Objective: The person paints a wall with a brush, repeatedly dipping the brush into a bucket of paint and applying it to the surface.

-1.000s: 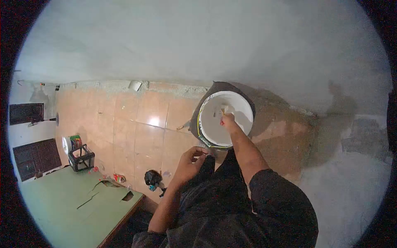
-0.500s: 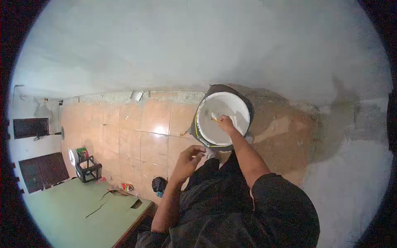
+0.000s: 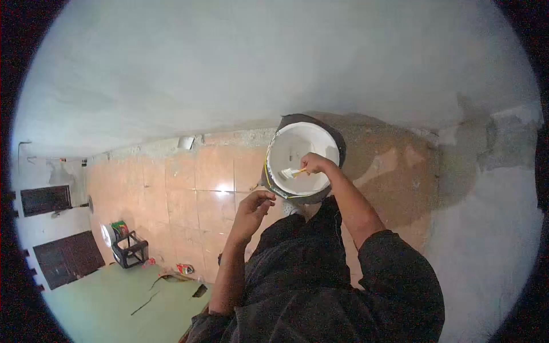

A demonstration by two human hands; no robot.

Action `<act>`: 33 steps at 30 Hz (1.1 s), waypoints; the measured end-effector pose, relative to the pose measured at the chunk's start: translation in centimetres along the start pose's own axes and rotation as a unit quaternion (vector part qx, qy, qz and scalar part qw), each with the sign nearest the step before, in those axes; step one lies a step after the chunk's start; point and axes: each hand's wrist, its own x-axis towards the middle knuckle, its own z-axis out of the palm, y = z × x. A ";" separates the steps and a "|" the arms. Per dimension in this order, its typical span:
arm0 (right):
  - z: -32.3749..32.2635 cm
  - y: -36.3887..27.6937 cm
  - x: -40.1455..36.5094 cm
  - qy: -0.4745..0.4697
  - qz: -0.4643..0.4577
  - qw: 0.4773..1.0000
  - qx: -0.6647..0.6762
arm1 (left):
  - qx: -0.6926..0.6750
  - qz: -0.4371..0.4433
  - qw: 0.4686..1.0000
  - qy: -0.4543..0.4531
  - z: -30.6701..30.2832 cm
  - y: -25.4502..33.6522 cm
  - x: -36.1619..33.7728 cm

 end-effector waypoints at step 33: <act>-1.0 -15.2 -22.4 0.359 -0.293 0.642 0.610 | 0.065 0.262 0.955 -0.125 8.8 8.1 1.3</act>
